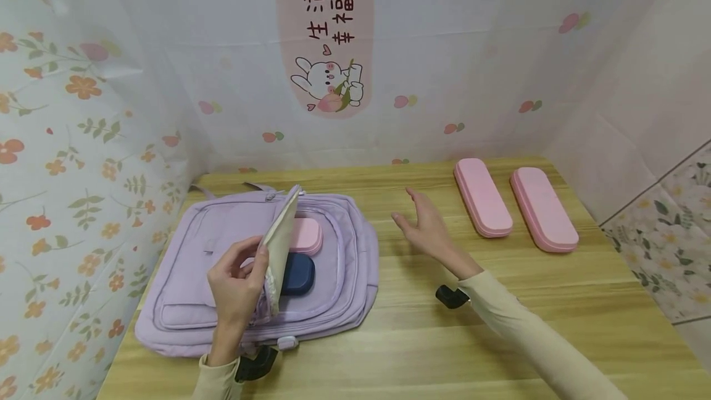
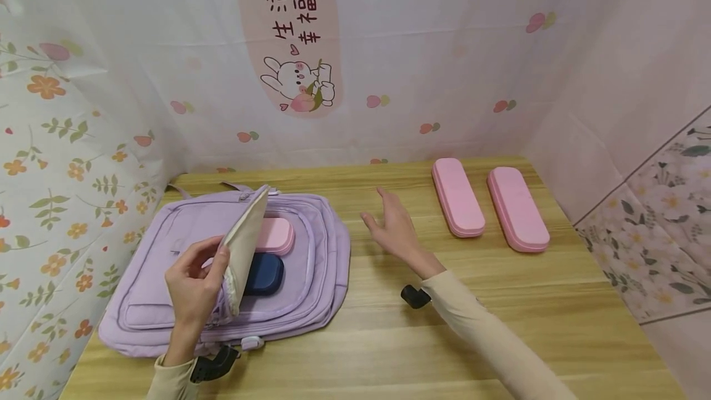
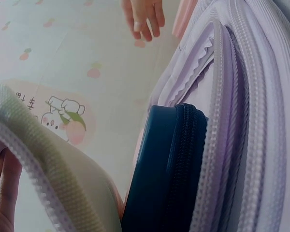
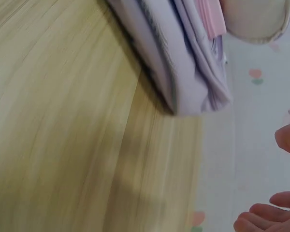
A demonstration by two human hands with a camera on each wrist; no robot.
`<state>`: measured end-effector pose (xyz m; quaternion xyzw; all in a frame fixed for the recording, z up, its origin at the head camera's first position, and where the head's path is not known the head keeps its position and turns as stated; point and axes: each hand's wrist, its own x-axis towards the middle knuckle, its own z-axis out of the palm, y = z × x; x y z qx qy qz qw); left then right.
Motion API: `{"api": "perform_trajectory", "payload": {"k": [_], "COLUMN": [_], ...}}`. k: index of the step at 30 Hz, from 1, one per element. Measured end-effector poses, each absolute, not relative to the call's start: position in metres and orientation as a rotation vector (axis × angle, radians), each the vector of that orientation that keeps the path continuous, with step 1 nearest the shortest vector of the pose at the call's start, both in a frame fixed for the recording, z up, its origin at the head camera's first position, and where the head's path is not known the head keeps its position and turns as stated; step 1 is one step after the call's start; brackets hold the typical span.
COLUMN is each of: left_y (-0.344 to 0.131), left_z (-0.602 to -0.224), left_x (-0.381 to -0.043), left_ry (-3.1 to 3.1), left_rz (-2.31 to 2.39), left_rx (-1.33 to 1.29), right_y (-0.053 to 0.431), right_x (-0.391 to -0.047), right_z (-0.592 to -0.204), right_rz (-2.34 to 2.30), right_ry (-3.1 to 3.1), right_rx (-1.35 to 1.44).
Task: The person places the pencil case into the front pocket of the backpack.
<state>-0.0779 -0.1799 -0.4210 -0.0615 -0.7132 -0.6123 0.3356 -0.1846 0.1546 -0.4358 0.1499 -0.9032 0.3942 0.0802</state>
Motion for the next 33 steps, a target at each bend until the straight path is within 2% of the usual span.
{"api": "perform_trajectory", "payload": {"k": [13, 33], "left_y": [-0.179, -0.177], "left_z": [-0.421, -0.422], "left_x": [-0.076, -0.078], "left_ry": [-1.867, -1.874], "left_rz": [-1.615, -1.616], "left_rx": [-0.167, -0.177], "right_y": [0.202, 0.272], "right_x": [-0.179, -0.174], "right_z": [-0.448, -0.470], "right_rz": [1.156, 0.974], "right_ry": [-2.751, -2.664], "right_rx": [0.172, -0.037]}}
